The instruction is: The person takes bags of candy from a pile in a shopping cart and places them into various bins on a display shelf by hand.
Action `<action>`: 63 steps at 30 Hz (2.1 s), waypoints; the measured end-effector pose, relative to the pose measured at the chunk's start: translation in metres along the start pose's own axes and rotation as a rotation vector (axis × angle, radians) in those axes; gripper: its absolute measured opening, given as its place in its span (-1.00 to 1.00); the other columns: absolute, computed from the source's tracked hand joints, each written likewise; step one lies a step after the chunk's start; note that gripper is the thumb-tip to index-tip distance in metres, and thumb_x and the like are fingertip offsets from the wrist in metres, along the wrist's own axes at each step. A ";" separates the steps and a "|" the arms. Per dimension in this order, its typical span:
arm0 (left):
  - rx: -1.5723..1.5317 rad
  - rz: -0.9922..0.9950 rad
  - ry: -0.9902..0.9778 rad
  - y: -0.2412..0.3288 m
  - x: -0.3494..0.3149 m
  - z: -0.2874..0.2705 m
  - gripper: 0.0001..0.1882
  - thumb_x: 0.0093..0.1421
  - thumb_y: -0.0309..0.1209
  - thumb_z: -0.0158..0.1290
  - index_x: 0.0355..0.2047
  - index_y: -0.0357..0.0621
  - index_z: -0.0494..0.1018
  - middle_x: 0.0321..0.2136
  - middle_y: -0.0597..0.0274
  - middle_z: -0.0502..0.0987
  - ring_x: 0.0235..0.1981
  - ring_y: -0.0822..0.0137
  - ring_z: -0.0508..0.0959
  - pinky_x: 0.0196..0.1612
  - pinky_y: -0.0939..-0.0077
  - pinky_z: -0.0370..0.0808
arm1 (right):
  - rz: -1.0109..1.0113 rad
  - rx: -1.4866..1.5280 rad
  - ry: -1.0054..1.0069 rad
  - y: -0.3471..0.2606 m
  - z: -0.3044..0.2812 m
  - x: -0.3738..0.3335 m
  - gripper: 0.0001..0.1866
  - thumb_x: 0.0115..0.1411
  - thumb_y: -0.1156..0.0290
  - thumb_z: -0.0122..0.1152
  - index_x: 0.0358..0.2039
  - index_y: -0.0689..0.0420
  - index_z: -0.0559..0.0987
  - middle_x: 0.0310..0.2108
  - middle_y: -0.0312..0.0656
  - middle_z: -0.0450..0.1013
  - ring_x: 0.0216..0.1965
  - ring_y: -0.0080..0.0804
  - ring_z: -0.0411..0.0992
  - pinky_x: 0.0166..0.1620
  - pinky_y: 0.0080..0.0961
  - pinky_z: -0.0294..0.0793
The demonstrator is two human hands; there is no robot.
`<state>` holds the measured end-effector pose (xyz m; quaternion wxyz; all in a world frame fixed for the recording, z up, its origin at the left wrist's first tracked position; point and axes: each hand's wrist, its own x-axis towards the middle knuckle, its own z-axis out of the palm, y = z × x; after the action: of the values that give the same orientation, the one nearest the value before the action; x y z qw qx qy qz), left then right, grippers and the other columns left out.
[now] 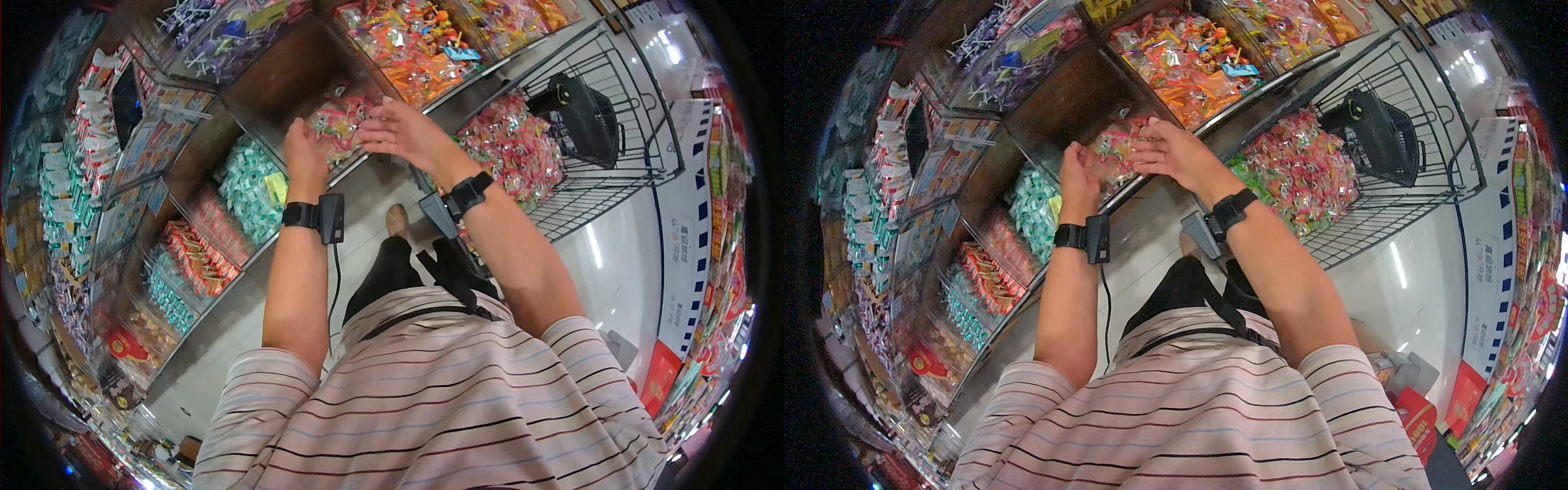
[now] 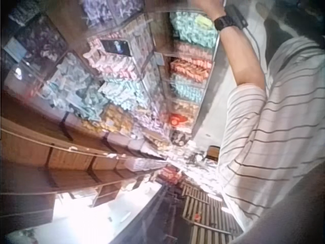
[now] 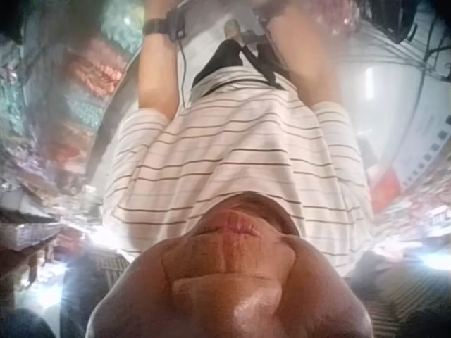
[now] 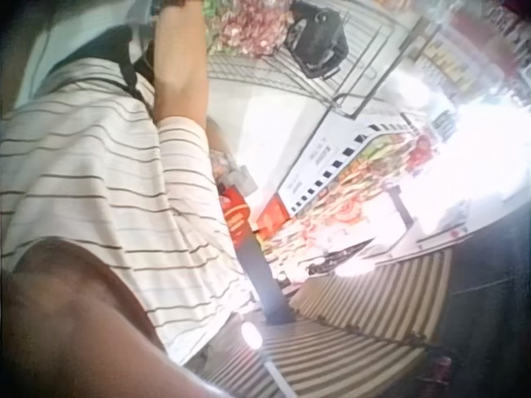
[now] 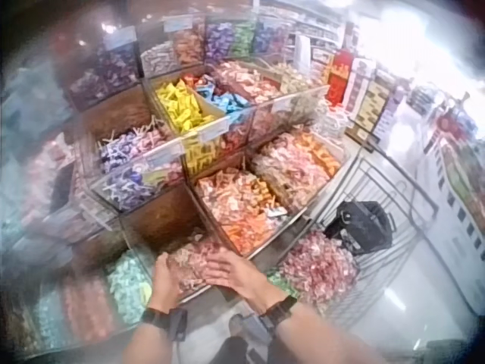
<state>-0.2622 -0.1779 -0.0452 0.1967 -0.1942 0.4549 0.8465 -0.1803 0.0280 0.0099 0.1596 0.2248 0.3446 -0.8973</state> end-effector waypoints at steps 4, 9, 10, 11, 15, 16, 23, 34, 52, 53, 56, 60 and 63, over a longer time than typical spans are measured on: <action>0.317 0.181 0.103 0.012 -0.017 0.046 -0.74 0.35 -0.26 -0.01 -0.07 -0.14 0.42 -0.16 0.23 0.52 -0.08 0.33 0.53 -0.10 0.34 0.51 | -0.114 0.035 -0.005 -0.023 -0.040 -0.036 -0.49 0.39 0.06 -0.01 0.02 0.31 0.45 -0.05 0.01 0.50 -0.04 -0.15 0.54 0.05 -0.24 0.56; 0.313 0.302 -0.137 0.003 -0.058 0.117 -0.69 0.37 -0.28 0.01 0.00 -0.22 0.43 -0.09 0.16 0.54 -0.10 0.34 0.55 -0.08 0.43 0.52 | -0.351 0.175 0.094 -0.046 -0.122 -0.088 -0.58 0.36 0.14 0.05 -0.03 0.27 0.51 -0.11 -0.05 0.54 -0.09 -0.23 0.53 0.01 -0.27 0.55; 0.374 0.270 -0.192 -0.009 -0.062 0.128 -0.70 0.38 -0.29 0.00 0.00 -0.23 0.43 -0.11 0.12 0.55 -0.14 0.34 0.57 -0.10 0.45 0.52 | -0.382 0.239 0.156 -0.049 -0.144 -0.100 -0.60 0.35 0.16 0.07 -0.06 0.27 0.51 -0.13 -0.04 0.54 -0.12 -0.21 0.54 -0.03 -0.25 0.57; 0.443 0.240 -0.269 -0.025 -0.068 0.139 -0.71 0.38 -0.28 0.01 -0.02 -0.21 0.44 -0.16 0.16 0.57 -0.17 0.36 0.57 -0.12 0.45 0.53 | -0.413 0.304 0.219 -0.049 -0.166 -0.113 -0.62 0.33 0.18 0.09 -0.09 0.27 0.52 -0.16 -0.03 0.54 -0.15 -0.19 0.55 -0.06 -0.23 0.59; 0.680 -0.129 -0.515 -0.098 -0.078 0.173 -0.69 0.34 -0.20 0.06 -0.06 -0.14 0.48 -0.24 0.27 0.59 -0.23 0.43 0.58 -0.17 0.50 0.51 | -0.509 0.373 0.447 -0.040 -0.236 -0.163 -0.68 0.33 0.24 0.07 -0.13 0.27 0.52 -0.22 -0.06 0.55 -0.18 -0.20 0.56 -0.08 -0.24 0.60; 0.737 -0.168 -0.575 -0.119 -0.077 0.177 -0.68 0.34 -0.18 0.06 -0.06 -0.15 0.49 -0.23 0.28 0.59 -0.23 0.43 0.57 -0.17 0.50 0.50 | -0.467 0.411 0.526 -0.033 -0.253 -0.171 -0.72 0.32 0.28 0.07 -0.15 0.26 0.52 -0.24 -0.07 0.55 -0.19 -0.21 0.56 -0.09 -0.24 0.61; 1.439 -0.072 -0.971 -0.253 -0.056 0.198 -0.63 0.30 -0.16 0.07 -0.09 -0.21 0.48 -0.27 0.24 0.55 -0.23 0.30 0.55 -0.15 0.32 0.49 | -0.303 0.558 0.796 0.019 -0.341 -0.184 -0.84 0.31 0.37 0.06 -0.24 0.20 0.47 -0.35 -0.13 0.52 -0.28 -0.24 0.56 -0.19 -0.25 0.65; 1.523 0.191 -0.728 -0.383 0.008 0.256 -0.16 0.17 0.03 0.14 0.33 -0.17 0.19 0.27 -0.22 0.26 0.29 -0.10 0.27 0.28 0.13 0.25 | -0.222 0.311 0.966 -0.013 -0.441 -0.150 -0.56 0.19 0.19 0.21 0.00 0.12 0.39 -0.10 -0.09 0.36 -0.01 -0.10 0.36 -0.05 -0.04 0.43; 1.718 0.072 -0.438 -0.461 0.078 0.283 -0.06 0.10 0.16 0.15 0.35 -0.08 0.13 0.28 -0.30 0.18 0.21 -0.25 0.34 0.22 0.03 0.32 | -0.255 -1.043 1.031 -0.044 -0.554 -0.068 -0.17 0.14 0.01 0.24 0.35 0.12 0.26 0.29 0.17 0.22 0.33 0.06 0.16 0.31 -0.25 0.23; 1.724 0.067 -0.432 -0.461 0.076 0.286 -0.06 0.10 0.16 0.15 0.35 -0.08 0.13 0.28 -0.30 0.18 0.21 -0.25 0.34 0.22 0.03 0.32 | -0.167 -1.072 0.980 -0.045 -0.550 -0.065 -0.16 0.12 0.01 0.25 0.35 0.10 0.26 0.25 0.17 0.26 0.31 0.07 0.19 0.27 -0.24 0.27; 1.792 -0.012 -0.470 -0.470 0.073 0.292 -0.06 0.09 0.18 0.15 0.35 -0.02 0.15 0.29 -0.31 0.14 0.20 -0.27 0.35 0.21 0.02 0.33 | -0.084 -1.009 0.894 -0.046 -0.551 -0.058 -0.17 0.09 0.02 0.28 0.33 0.09 0.29 0.17 0.15 0.36 0.24 0.07 0.27 0.20 -0.22 0.34; 1.701 0.099 -0.444 -0.500 0.077 0.279 -0.05 0.02 0.27 0.19 0.32 0.09 0.21 0.26 -0.27 0.15 0.25 -0.23 0.29 0.22 0.02 0.33 | -0.152 -1.087 0.906 -0.045 -0.561 -0.057 -0.24 0.06 0.04 0.31 0.23 0.14 0.39 0.06 0.06 0.44 0.10 -0.05 0.41 0.12 -0.28 0.40; 1.679 0.108 -0.371 -0.491 0.081 0.259 -0.07 0.03 0.25 0.19 0.30 0.05 0.22 0.26 -0.22 0.17 0.24 -0.22 0.30 0.19 0.02 0.37 | -0.150 -0.772 0.761 -0.051 -0.522 -0.054 -0.27 0.01 0.05 0.28 0.19 0.12 0.43 0.08 0.11 0.44 0.11 0.06 0.40 0.18 -0.21 0.36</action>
<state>-0.1194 0.3041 -0.2944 0.3058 0.1789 0.8993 0.2563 -0.0037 0.4323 -0.2798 0.0301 0.4336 0.6975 -0.5697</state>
